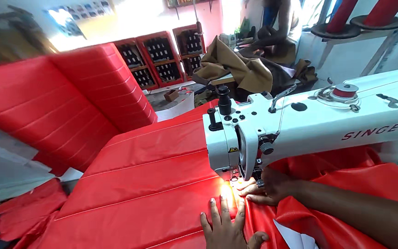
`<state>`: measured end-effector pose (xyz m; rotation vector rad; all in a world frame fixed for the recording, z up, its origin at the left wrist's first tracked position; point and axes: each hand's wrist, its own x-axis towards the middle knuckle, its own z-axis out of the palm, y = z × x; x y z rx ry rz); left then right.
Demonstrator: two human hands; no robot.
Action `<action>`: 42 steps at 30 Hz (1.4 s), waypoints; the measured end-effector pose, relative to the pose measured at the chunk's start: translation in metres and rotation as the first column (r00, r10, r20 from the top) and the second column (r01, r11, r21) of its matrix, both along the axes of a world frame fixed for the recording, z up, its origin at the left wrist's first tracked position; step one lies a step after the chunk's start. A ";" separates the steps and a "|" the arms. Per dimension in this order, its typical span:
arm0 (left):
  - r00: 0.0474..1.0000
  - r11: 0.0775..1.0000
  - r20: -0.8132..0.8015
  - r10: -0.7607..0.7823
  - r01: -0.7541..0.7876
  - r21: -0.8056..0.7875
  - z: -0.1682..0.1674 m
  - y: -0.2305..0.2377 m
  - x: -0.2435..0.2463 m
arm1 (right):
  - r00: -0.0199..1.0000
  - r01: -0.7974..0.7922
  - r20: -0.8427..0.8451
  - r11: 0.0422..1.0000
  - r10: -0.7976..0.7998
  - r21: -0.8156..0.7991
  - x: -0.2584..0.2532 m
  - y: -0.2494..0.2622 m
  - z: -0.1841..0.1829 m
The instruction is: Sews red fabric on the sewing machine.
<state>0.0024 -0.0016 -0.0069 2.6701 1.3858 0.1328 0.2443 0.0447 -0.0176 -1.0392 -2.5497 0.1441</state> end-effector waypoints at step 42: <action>0.993 0.973 0.032 -0.117 0.121 -0.199 0.013 0.031 -0.012 | 0.722 0.613 0.471 0.784 -0.506 -0.099 0.083 -0.106 0.074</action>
